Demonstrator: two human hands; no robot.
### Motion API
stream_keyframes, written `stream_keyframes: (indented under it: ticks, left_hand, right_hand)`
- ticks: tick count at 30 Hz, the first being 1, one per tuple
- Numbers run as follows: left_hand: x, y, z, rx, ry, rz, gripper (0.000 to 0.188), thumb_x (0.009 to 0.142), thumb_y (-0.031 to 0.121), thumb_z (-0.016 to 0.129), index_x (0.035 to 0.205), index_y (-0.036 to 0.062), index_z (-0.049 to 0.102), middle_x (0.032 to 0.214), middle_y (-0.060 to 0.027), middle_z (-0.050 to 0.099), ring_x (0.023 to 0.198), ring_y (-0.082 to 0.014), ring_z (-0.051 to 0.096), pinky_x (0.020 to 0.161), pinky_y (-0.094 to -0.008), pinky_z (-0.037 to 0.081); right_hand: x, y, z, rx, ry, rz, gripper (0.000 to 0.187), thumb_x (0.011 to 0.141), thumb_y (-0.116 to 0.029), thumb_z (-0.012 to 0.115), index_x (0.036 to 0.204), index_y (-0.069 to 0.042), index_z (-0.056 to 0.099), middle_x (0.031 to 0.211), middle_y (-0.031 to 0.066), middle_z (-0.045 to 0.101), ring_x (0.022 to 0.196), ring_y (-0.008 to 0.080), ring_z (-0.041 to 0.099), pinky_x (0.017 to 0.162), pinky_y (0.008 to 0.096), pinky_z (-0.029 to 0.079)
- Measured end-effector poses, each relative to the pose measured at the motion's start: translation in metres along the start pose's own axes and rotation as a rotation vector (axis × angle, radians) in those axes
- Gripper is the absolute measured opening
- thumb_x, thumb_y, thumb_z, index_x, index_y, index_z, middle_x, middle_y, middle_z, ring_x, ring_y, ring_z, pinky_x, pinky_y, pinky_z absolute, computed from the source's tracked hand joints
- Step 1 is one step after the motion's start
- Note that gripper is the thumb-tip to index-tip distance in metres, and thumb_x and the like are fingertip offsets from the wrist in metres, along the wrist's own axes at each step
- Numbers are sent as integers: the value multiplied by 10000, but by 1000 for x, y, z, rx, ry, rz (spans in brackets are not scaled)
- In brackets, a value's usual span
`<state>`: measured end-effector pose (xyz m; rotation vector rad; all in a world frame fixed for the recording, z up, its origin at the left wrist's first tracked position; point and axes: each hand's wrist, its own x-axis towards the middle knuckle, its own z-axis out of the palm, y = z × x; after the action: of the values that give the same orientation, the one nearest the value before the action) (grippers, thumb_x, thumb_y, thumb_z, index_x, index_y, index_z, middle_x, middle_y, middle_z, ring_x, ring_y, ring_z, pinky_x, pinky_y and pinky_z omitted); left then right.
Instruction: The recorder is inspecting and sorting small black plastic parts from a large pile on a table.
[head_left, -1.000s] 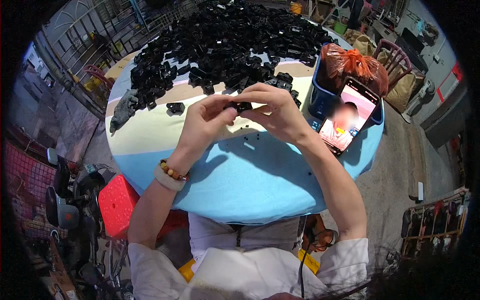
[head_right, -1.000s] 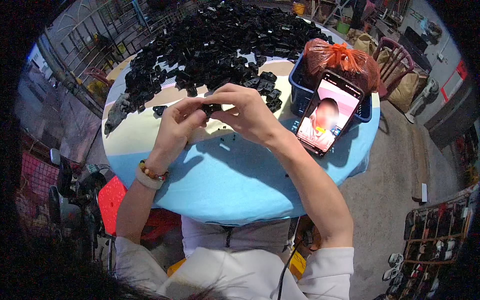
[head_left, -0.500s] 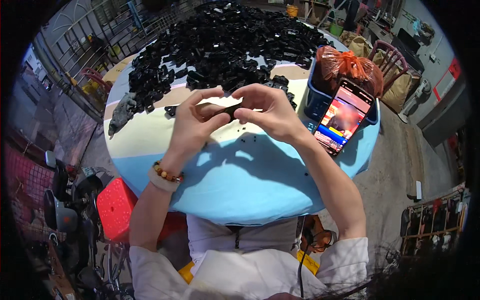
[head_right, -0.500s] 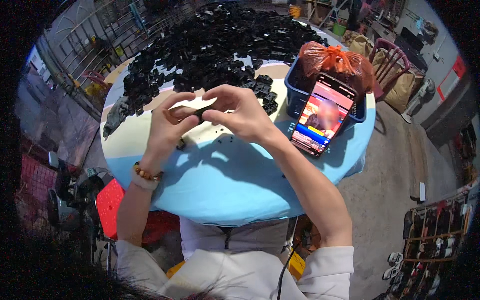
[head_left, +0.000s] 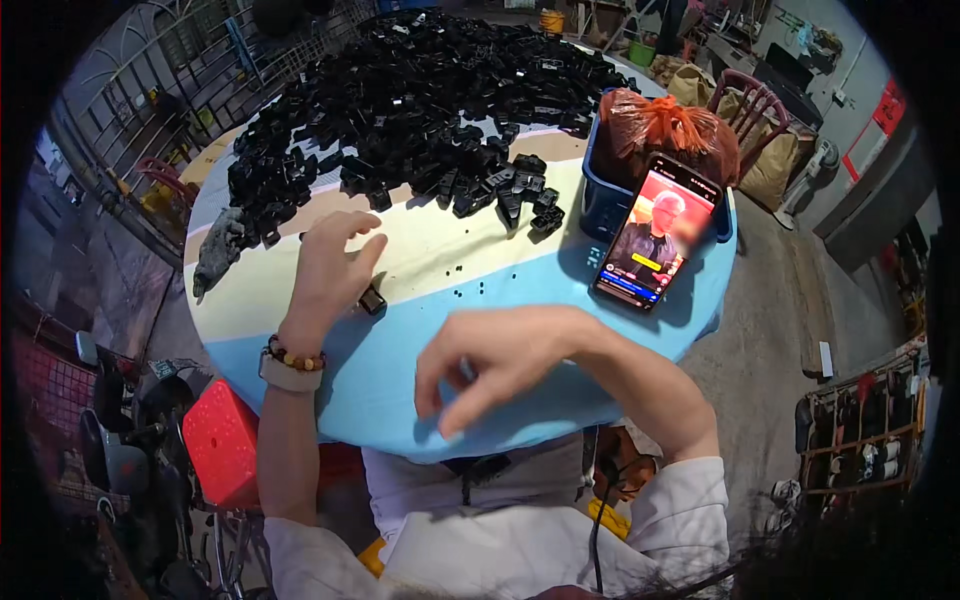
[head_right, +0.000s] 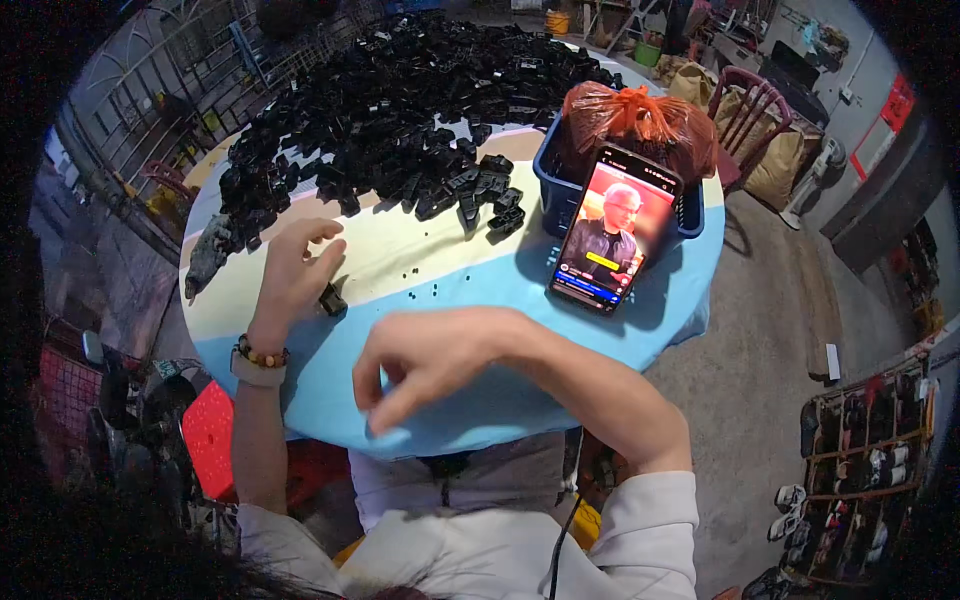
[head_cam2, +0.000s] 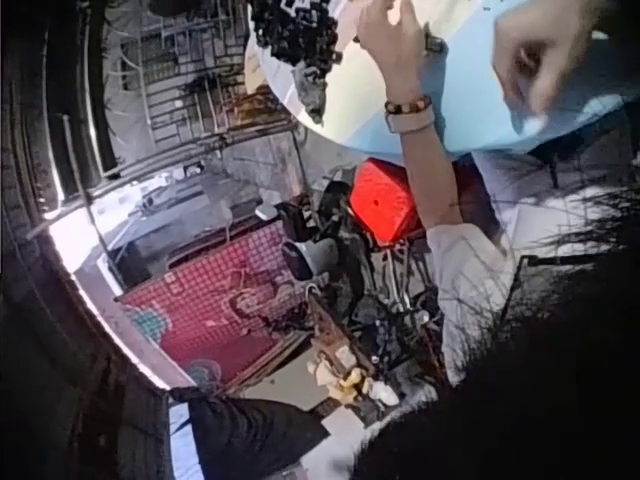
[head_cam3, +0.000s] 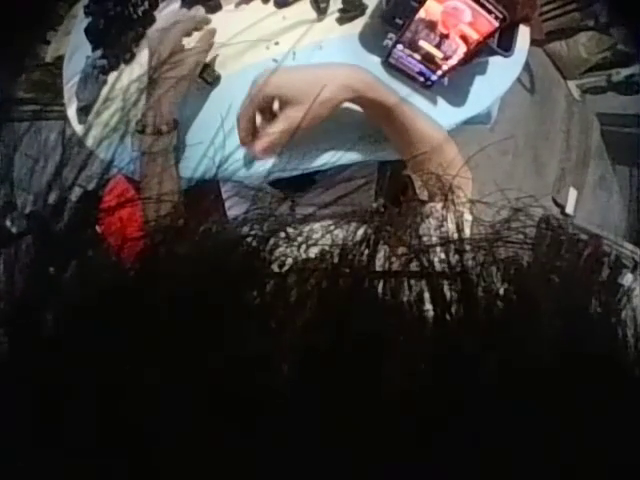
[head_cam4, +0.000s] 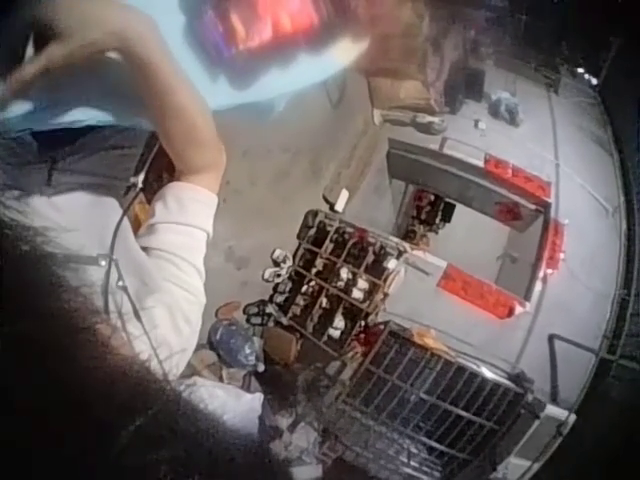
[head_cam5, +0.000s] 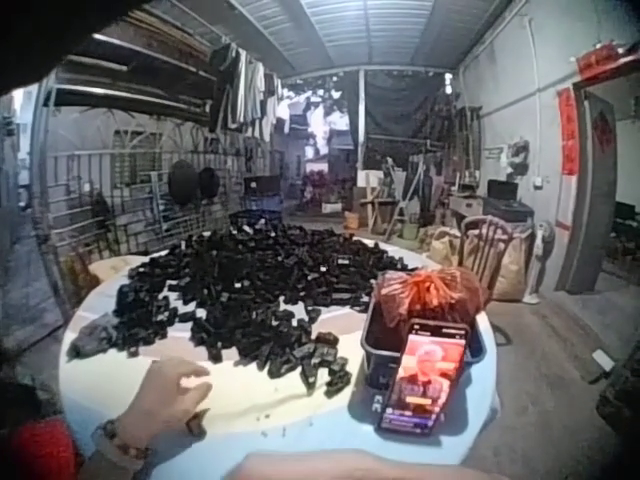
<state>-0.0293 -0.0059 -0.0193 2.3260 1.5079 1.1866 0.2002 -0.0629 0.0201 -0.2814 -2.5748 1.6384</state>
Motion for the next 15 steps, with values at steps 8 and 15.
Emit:
stream_keyframes:
  ticks: [8,15]
  left_hand:
    - [-17,48,-10,411,-215,-24,359,781,336,739,901,13,640,806,-163,600,762,-319,610,680,-403,476]
    - [-17,36,-6,73,-255,57,315,748,150,771,988,-1,636,831,-170,625,725,-308,610,669,-393,488]
  right_hand:
    - [-12,59,-40,-1235,1130,521,155,821,-113,627,946,-22,621,890,135,661,885,356,589,759,425,498]
    - [-9,60,-44,-1175,976,576,128,804,-125,626,892,-33,613,837,136,653,848,329,618,702,445,489]
